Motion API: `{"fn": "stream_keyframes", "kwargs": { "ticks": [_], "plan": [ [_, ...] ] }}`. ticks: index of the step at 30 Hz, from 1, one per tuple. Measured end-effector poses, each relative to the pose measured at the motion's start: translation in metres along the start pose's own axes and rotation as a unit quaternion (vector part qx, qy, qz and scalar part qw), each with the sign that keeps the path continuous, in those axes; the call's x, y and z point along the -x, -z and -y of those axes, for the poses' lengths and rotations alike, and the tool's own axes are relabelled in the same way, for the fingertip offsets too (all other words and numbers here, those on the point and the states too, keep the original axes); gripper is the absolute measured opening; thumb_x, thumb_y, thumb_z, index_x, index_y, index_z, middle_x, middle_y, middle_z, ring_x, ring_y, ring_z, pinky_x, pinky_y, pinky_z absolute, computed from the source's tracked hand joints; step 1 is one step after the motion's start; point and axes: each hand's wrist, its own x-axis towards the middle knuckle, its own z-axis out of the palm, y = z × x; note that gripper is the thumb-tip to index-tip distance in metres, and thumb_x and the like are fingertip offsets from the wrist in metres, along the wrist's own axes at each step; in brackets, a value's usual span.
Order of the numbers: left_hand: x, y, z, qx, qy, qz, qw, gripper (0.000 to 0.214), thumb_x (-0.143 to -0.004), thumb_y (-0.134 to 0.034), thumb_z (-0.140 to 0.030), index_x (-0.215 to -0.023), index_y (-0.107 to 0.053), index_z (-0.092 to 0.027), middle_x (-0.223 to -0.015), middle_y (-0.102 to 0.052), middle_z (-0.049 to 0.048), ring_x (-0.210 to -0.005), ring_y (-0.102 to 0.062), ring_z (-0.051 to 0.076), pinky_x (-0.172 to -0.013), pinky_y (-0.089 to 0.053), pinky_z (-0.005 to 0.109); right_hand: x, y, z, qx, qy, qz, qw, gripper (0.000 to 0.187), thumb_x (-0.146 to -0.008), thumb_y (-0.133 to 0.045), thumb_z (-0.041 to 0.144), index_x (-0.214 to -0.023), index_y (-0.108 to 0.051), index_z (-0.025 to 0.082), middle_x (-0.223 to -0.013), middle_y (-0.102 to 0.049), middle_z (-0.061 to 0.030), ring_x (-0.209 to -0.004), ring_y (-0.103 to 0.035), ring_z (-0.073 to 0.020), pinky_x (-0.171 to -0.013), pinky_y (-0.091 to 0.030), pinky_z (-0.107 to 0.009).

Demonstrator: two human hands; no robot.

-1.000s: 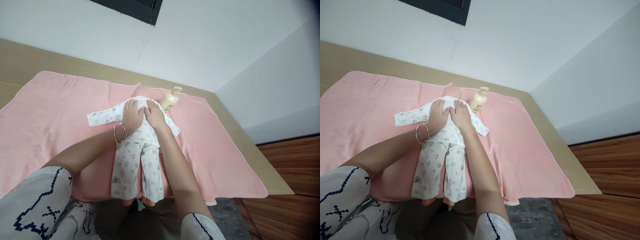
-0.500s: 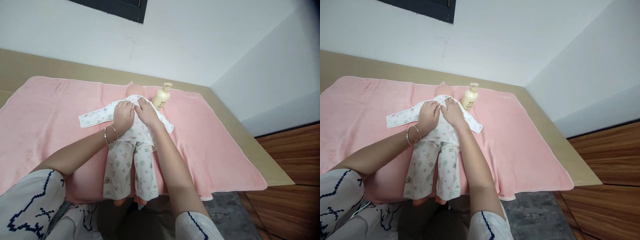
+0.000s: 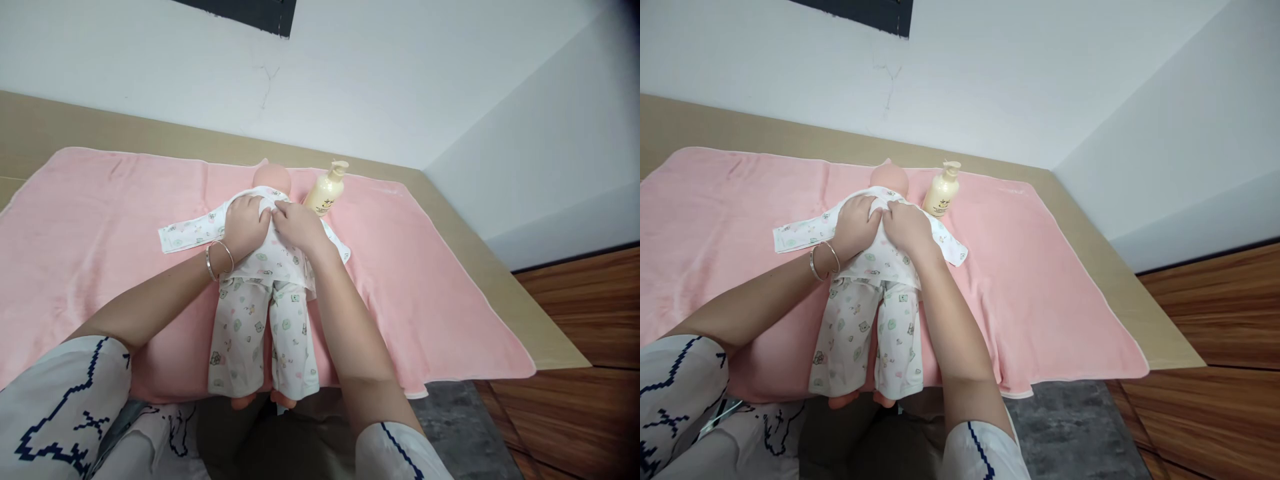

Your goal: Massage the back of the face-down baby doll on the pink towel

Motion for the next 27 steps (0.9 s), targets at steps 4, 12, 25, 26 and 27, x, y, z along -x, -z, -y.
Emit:
{"fn": "stream_keyframes", "kwargs": {
  "ticks": [4, 12, 25, 26, 27],
  "plan": [
    [0.005, 0.008, -0.010, -0.055, 0.012, -0.002, 0.998, 0.035, -0.097, -0.043, -0.031, -0.113, -0.066, -0.010, -0.112, -0.065, 0.0188, -0.111, -0.058, 0.034, -0.096, -0.047, 0.046, -0.013, -0.020, -0.021, -0.064, -0.023, -0.057, 0.996, 0.043, -0.099, -0.038, 0.042, -0.127, -0.061, 0.019, -0.134, -0.065, -0.0124, -0.127, -0.058, -0.0300, -0.112, -0.037, -0.050],
    [-0.001, 0.017, -0.010, -0.041, 0.041, 0.039, 0.998, 0.036, -0.095, -0.045, -0.033, -0.113, -0.065, -0.009, -0.117, -0.064, 0.0209, -0.115, -0.057, 0.036, -0.098, -0.047, 0.049, -0.022, -0.037, -0.028, -0.062, -0.003, -0.052, 0.997, 0.052, -0.101, -0.035, 0.040, -0.147, -0.048, 0.018, -0.160, -0.039, -0.0121, -0.151, -0.033, -0.0284, -0.125, -0.008, -0.059],
    [-0.018, 0.001, 0.016, 0.041, 0.017, 0.066, 0.997, 0.042, -0.094, -0.041, -0.031, -0.127, -0.061, -0.017, -0.134, -0.062, 0.0129, -0.131, -0.052, 0.029, -0.115, -0.038, 0.046, -0.023, -0.038, -0.013, -0.036, -0.008, -0.050, 0.998, 0.052, -0.104, -0.029, 0.036, -0.149, -0.043, 0.016, -0.160, -0.039, -0.0130, -0.150, -0.033, -0.0276, -0.124, -0.019, -0.054],
    [-0.019, 0.001, 0.017, 0.042, 0.015, 0.066, 0.997, 0.042, -0.094, -0.041, -0.031, -0.127, -0.062, -0.016, -0.134, -0.062, 0.0130, -0.130, -0.052, 0.029, -0.115, -0.038, 0.046, -0.020, -0.035, -0.008, -0.020, -0.013, -0.050, 0.998, 0.051, -0.104, -0.029, 0.033, -0.147, -0.046, 0.013, -0.156, -0.045, -0.0154, -0.147, -0.038, -0.0290, -0.123, -0.023, -0.054],
    [-0.019, 0.001, 0.018, 0.042, 0.013, 0.064, 0.997, 0.042, -0.093, -0.042, -0.031, -0.126, -0.062, -0.016, -0.134, -0.062, 0.0133, -0.130, -0.053, 0.029, -0.115, -0.038, 0.045, -0.017, -0.031, -0.002, -0.001, -0.016, -0.049, 0.999, 0.049, -0.103, -0.028, 0.030, -0.143, -0.049, 0.010, -0.150, -0.051, -0.0183, -0.142, -0.044, -0.0304, -0.120, -0.028, -0.053]
  ]
}}
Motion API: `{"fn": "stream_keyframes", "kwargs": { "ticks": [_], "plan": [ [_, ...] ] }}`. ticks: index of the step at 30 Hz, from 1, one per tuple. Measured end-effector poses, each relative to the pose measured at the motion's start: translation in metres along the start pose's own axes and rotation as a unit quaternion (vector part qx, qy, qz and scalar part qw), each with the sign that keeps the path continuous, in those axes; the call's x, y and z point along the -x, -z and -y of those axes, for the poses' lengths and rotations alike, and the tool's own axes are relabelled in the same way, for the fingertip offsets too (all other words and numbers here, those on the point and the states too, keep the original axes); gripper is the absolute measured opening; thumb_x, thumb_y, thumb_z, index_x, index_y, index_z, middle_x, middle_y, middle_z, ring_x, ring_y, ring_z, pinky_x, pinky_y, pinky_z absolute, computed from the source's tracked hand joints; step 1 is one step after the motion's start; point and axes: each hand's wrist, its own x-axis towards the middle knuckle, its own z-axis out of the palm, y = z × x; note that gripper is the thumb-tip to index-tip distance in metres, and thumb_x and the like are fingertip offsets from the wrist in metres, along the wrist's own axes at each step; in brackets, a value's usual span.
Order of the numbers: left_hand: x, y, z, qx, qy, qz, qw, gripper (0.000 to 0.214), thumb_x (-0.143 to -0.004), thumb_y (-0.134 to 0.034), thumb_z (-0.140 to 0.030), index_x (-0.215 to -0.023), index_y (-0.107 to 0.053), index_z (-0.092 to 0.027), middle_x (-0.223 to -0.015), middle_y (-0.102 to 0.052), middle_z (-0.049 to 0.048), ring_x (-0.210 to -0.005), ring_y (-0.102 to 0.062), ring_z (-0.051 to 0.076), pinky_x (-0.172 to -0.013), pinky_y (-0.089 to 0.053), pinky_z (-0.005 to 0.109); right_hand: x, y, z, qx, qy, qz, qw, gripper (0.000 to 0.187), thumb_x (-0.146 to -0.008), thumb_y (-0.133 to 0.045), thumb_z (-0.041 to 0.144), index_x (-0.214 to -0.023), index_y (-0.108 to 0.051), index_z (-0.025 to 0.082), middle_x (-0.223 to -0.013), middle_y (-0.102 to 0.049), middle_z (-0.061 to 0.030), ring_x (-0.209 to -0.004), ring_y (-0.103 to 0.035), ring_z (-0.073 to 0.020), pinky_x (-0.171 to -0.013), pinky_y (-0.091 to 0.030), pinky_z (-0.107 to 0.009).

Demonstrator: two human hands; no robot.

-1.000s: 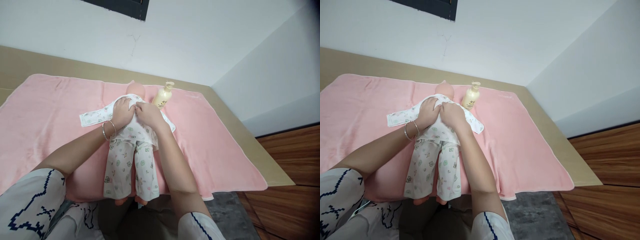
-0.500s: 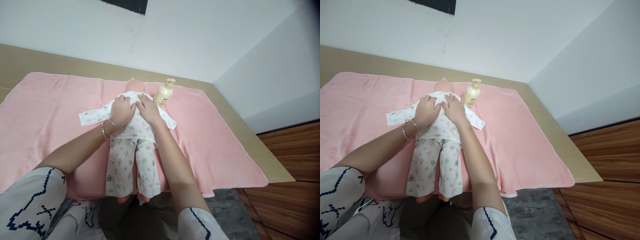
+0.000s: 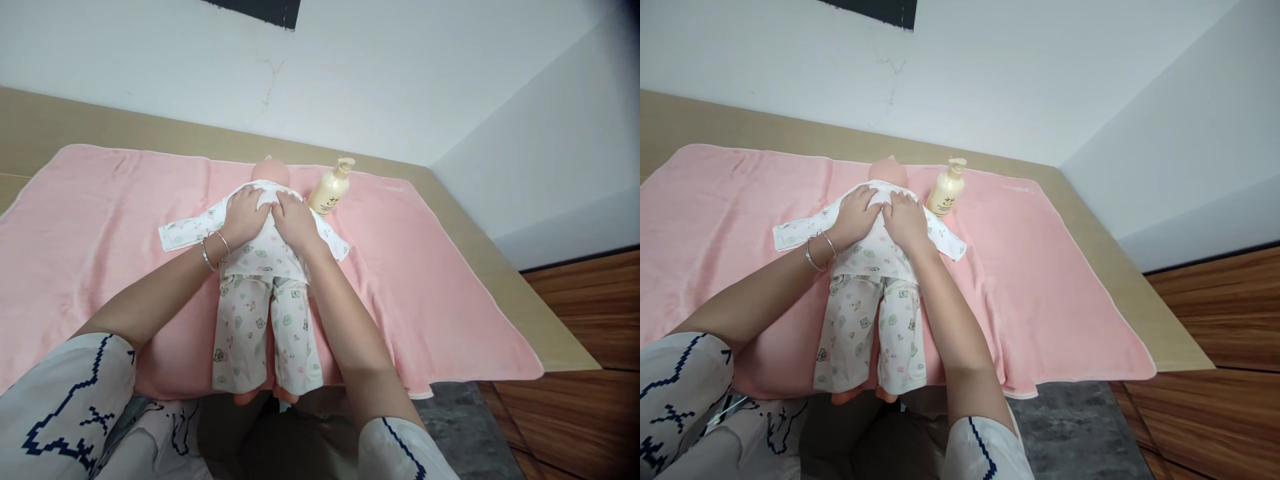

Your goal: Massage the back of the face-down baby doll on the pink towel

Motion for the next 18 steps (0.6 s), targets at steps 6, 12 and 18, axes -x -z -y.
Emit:
{"fn": "stream_keyframes", "kwargs": {
  "ticks": [6, 12, 18],
  "plan": [
    [0.001, 0.001, 0.000, -0.004, -0.017, -0.014, 1.000, 0.038, -0.092, -0.044, -0.030, -0.122, -0.064, -0.017, -0.132, -0.064, 0.0120, -0.126, -0.055, 0.028, -0.114, -0.039, 0.045, 0.014, 0.023, 0.016, 0.056, 0.030, 0.052, 0.997, 0.036, -0.096, -0.033, 0.020, -0.120, -0.059, 0.010, -0.119, -0.069, -0.0211, -0.111, -0.064, -0.0326, -0.099, -0.048, -0.045],
    [0.014, 0.006, -0.015, -0.068, -0.022, -0.032, 0.997, 0.036, -0.095, -0.039, -0.027, -0.118, -0.063, -0.011, -0.124, -0.067, 0.0171, -0.121, -0.058, 0.032, -0.109, -0.041, 0.047, 0.000, 0.006, -0.004, -0.022, 0.027, 0.041, 0.999, 0.051, -0.100, -0.028, 0.028, -0.142, -0.047, 0.007, -0.151, -0.049, -0.0202, -0.143, -0.043, -0.0316, -0.119, -0.031, -0.052],
    [0.025, 0.011, -0.029, -0.127, -0.021, -0.026, 0.991, 0.035, -0.096, -0.034, -0.023, -0.107, -0.064, -0.009, -0.113, -0.068, 0.0208, -0.113, -0.061, 0.036, -0.096, -0.046, 0.049, -0.006, -0.006, -0.009, -0.056, -0.003, 0.012, 0.998, 0.057, -0.099, -0.033, 0.033, -0.150, -0.042, 0.009, -0.159, -0.039, -0.0175, -0.150, -0.033, -0.0294, -0.124, -0.023, -0.052]
  ]
}}
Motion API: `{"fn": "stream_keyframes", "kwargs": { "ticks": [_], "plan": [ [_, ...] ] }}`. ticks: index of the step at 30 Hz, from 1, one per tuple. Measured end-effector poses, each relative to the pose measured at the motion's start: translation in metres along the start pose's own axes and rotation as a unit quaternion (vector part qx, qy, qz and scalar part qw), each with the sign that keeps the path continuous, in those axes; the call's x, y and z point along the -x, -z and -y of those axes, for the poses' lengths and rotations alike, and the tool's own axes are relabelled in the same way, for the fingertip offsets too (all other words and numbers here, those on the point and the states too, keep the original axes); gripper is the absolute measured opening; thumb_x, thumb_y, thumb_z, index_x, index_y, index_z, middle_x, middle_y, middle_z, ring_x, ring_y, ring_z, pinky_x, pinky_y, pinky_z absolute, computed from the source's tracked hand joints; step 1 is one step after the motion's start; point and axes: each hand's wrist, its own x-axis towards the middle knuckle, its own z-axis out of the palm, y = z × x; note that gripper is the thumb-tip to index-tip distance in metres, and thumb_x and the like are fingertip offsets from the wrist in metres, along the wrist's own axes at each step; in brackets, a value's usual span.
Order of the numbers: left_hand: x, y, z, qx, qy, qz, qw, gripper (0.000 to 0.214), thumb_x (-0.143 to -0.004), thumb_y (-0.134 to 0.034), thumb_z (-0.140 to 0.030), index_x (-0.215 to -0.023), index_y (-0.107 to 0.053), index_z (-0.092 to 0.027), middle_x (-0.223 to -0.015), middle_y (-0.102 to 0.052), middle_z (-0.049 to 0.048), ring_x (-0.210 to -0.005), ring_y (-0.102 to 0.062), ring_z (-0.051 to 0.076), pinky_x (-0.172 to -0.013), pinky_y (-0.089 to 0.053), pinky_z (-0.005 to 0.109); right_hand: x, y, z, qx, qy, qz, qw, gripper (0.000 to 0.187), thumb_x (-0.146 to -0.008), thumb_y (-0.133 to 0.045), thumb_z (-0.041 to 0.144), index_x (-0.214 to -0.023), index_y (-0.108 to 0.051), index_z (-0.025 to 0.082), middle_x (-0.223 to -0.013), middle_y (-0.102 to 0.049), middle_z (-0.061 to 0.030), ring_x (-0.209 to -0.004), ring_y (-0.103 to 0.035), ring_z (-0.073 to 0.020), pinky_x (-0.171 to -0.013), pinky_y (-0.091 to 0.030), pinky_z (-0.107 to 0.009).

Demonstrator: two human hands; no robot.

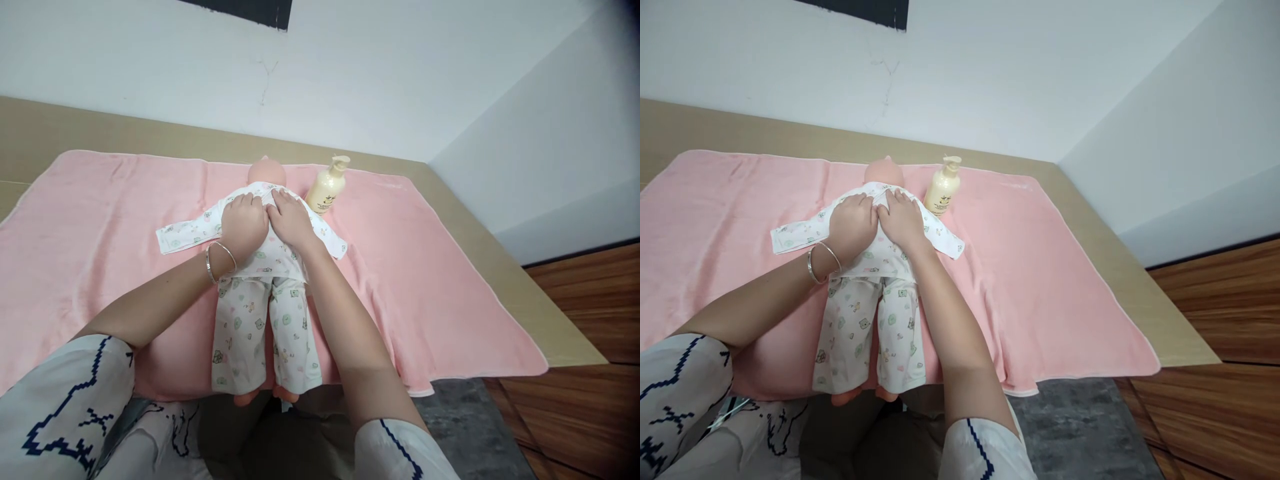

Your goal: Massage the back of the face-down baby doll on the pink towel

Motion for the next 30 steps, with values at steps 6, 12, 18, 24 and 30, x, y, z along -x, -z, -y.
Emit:
{"fn": "stream_keyframes", "kwargs": {
  "ticks": [6, 12, 18, 24, 30],
  "plan": [
    [-0.002, -0.005, 0.004, 0.009, -0.003, -0.020, 1.000, 0.034, -0.095, -0.035, -0.023, -0.106, -0.065, -0.011, -0.113, -0.069, 0.0189, -0.111, -0.061, 0.034, -0.098, -0.045, 0.047, 0.001, -0.002, 0.001, 0.003, 0.002, -0.022, 1.000, 0.055, -0.098, -0.035, 0.033, -0.147, -0.047, 0.010, -0.156, -0.045, -0.0165, -0.148, -0.038, -0.0281, -0.123, -0.026, -0.050],
    [-0.002, -0.003, 0.006, -0.020, -0.016, -0.010, 1.000, 0.034, -0.095, -0.036, -0.025, -0.103, -0.065, -0.011, -0.108, -0.069, 0.0182, -0.107, -0.062, 0.034, -0.094, -0.046, 0.047, 0.001, -0.005, 0.000, 0.003, 0.007, -0.026, 1.000, 0.053, -0.099, -0.034, 0.031, -0.145, -0.049, 0.010, -0.153, -0.048, -0.0183, -0.146, -0.040, -0.0297, -0.122, -0.026, -0.053],
    [-0.003, -0.004, 0.006, -0.020, -0.039, -0.016, 0.999, 0.034, -0.095, -0.035, -0.021, -0.102, -0.067, -0.011, -0.105, -0.069, 0.0181, -0.104, -0.063, 0.032, -0.098, -0.046, 0.046, 0.004, 0.000, 0.003, 0.013, 0.013, -0.022, 1.000, 0.050, -0.099, -0.034, 0.030, -0.141, -0.053, 0.010, -0.151, -0.050, -0.0187, -0.143, -0.043, -0.0310, -0.120, -0.028, -0.053],
    [-0.003, -0.003, 0.006, -0.023, -0.035, -0.006, 0.999, 0.037, -0.096, -0.033, -0.023, -0.102, -0.066, -0.009, -0.104, -0.069, 0.0194, -0.104, -0.062, 0.034, -0.098, -0.046, 0.047, 0.011, 0.016, 0.015, 0.064, 0.028, -0.008, 0.998, 0.040, -0.099, -0.032, 0.026, -0.115, -0.065, 0.011, -0.123, -0.069, -0.0191, -0.118, -0.062, -0.0322, -0.102, -0.046, -0.045],
    [0.003, 0.015, -0.006, -0.033, -0.026, 0.025, 0.999, 0.034, -0.097, -0.037, -0.028, -0.100, -0.067, -0.012, -0.104, -0.068, 0.0192, -0.105, -0.063, 0.034, -0.092, -0.051, 0.047, 0.024, 0.046, 0.024, 0.073, -0.007, 0.054, 0.996, 0.034, -0.096, -0.034, 0.025, -0.105, -0.066, 0.017, -0.106, -0.074, -0.0170, -0.096, -0.068, -0.0324, -0.082, -0.052, -0.042]
  ]
}}
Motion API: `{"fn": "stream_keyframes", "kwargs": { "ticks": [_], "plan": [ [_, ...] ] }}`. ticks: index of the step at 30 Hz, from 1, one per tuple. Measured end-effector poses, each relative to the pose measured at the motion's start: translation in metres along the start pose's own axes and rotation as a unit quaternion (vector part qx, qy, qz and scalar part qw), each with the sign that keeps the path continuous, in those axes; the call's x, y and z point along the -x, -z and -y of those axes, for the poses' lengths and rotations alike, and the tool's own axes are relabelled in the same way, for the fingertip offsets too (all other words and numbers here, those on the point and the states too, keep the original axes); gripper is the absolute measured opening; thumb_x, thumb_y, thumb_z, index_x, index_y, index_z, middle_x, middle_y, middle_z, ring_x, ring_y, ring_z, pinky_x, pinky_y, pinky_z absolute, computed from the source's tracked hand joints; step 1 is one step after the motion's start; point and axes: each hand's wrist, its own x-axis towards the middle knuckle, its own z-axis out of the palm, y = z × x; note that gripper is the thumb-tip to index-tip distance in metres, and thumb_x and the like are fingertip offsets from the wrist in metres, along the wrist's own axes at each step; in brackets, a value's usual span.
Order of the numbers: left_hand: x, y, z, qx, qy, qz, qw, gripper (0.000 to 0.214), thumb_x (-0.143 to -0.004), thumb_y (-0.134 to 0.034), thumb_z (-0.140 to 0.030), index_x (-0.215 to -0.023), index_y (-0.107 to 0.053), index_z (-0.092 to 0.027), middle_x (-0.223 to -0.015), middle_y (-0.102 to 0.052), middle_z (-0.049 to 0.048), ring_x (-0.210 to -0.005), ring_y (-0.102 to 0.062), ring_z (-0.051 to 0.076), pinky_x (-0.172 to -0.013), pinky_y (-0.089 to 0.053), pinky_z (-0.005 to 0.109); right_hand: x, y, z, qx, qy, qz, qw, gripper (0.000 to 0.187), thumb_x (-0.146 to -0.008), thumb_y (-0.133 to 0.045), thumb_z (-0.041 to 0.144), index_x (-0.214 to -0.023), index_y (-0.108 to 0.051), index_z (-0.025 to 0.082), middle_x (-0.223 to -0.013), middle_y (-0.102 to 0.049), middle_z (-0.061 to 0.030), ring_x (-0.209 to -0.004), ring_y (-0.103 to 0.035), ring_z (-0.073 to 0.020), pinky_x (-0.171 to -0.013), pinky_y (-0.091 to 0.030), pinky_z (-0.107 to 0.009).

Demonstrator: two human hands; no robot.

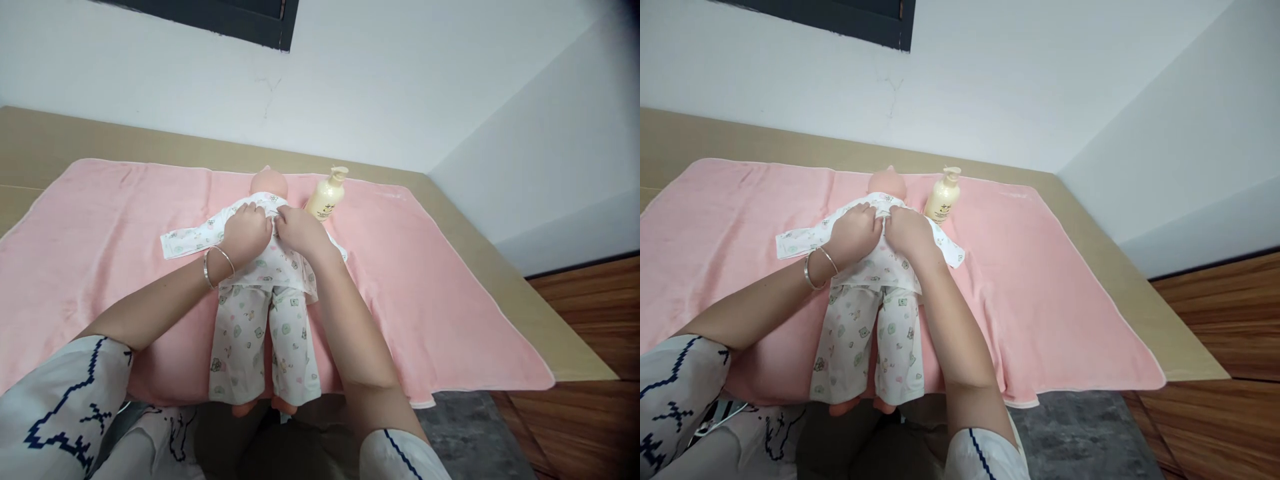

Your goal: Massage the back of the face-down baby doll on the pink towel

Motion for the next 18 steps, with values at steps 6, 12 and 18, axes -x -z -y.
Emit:
{"fn": "stream_keyframes", "kwargs": {
  "ticks": [6, 12, 18],
  "plan": [
    [0.015, 0.026, -0.021, 0.071, -0.051, 0.030, 0.996, 0.022, -0.089, -0.049, -0.026, -0.092, -0.067, -0.015, -0.101, -0.069, 0.0163, -0.108, -0.062, 0.034, -0.096, -0.053, 0.051, 0.006, 0.025, -0.008, -0.056, -0.061, -0.134, 0.987, 0.043, -0.095, -0.030, 0.023, -0.121, -0.063, 0.014, -0.116, -0.071, -0.0163, -0.112, -0.065, -0.0326, -0.095, -0.053, -0.046],
    [-0.011, 0.028, -0.036, 0.479, 0.050, 0.051, 0.875, 0.044, -0.100, -0.029, -0.030, -0.129, -0.060, -0.018, -0.130, -0.068, 0.0097, -0.124, -0.063, 0.023, -0.106, -0.054, 0.043, -0.003, 0.035, -0.061, 0.007, -0.044, -0.333, 0.942, 0.061, -0.098, -0.020, 0.030, -0.158, -0.020, 0.018, -0.165, -0.023, -0.0131, -0.155, -0.018, -0.0359, -0.117, -0.027, -0.067],
    [-0.071, 0.020, -0.044, 0.634, 0.102, 0.124, 0.757, 0.068, -0.102, 0.001, -0.033, -0.140, -0.053, -0.015, -0.130, -0.067, 0.0177, -0.126, -0.063, 0.023, -0.103, -0.055, 0.047, -0.008, 0.036, -0.089, -0.035, -0.026, -0.312, 0.949, 0.073, -0.095, -0.030, 0.028, -0.160, 0.003, 0.023, -0.170, -0.003, -0.0094, -0.158, -0.002, -0.0313, -0.122, -0.015, -0.067]
  ]
}}
